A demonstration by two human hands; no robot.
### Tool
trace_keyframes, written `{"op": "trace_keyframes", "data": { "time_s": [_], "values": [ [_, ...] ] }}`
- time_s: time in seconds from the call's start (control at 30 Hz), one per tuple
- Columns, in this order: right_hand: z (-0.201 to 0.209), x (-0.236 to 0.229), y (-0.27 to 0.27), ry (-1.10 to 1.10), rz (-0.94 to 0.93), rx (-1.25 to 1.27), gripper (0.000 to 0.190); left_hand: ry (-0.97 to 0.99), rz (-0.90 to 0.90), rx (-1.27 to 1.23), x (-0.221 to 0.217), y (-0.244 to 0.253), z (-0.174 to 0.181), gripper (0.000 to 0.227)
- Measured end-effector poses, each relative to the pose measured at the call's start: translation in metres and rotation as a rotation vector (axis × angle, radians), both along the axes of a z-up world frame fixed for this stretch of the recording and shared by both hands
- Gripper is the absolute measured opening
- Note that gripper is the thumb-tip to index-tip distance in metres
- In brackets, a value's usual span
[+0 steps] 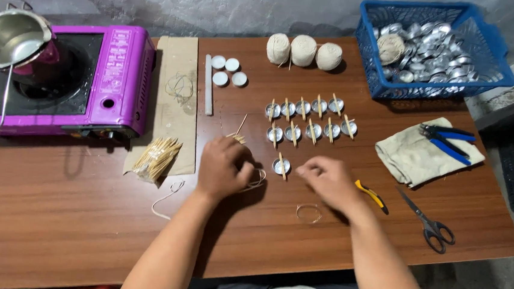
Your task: Assembling candle wick holders by tying cotton wicks to bamboo sticks and trimming the excess string with scissors and pliers.
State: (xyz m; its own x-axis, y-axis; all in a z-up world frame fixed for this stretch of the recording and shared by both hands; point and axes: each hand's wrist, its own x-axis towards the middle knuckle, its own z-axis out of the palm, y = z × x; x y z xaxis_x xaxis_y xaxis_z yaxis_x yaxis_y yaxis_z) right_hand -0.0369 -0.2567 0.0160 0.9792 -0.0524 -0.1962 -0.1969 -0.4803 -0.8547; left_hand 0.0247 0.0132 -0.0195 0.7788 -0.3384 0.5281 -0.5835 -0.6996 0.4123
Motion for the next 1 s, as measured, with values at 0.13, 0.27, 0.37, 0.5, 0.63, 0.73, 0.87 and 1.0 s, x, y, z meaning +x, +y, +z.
{"op": "trace_keyframes", "data": {
  "time_s": [0.13,0.27,0.37,0.5,0.63,0.73,0.87,1.0],
  "values": [
    [0.012,-0.029,-0.023,-0.242,-0.09,-0.017,0.013,0.133,-0.137,0.112,-0.002,0.015,0.026,0.02],
    [0.004,-0.058,-0.031,-0.337,-0.015,0.003,0.005,0.443,-0.261,0.239,-0.014,0.004,0.041,0.026],
    [0.017,-0.073,-0.02,-0.345,0.063,0.028,0.005,0.456,-0.249,0.311,-0.015,0.0,0.032,0.016],
    [0.028,-0.077,-0.016,-0.401,0.103,0.062,0.006,0.427,-0.238,0.331,-0.008,0.003,0.021,0.012],
    [0.022,-0.076,-0.015,-0.419,0.093,0.082,0.006,0.523,-0.258,0.112,-0.008,0.007,0.042,0.012],
    [0.019,-0.075,-0.012,-0.419,0.106,0.104,0.007,0.612,-0.27,-0.072,-0.006,0.011,0.042,0.013],
    [0.014,-0.074,-0.014,-0.403,0.11,0.099,0.004,0.673,-0.275,-0.185,0.0,0.012,0.033,0.011],
    [-0.002,-0.076,-0.01,-0.358,0.089,0.132,0.005,0.873,-0.353,-0.582,-0.008,0.005,0.02,0.018]
  ]
}}
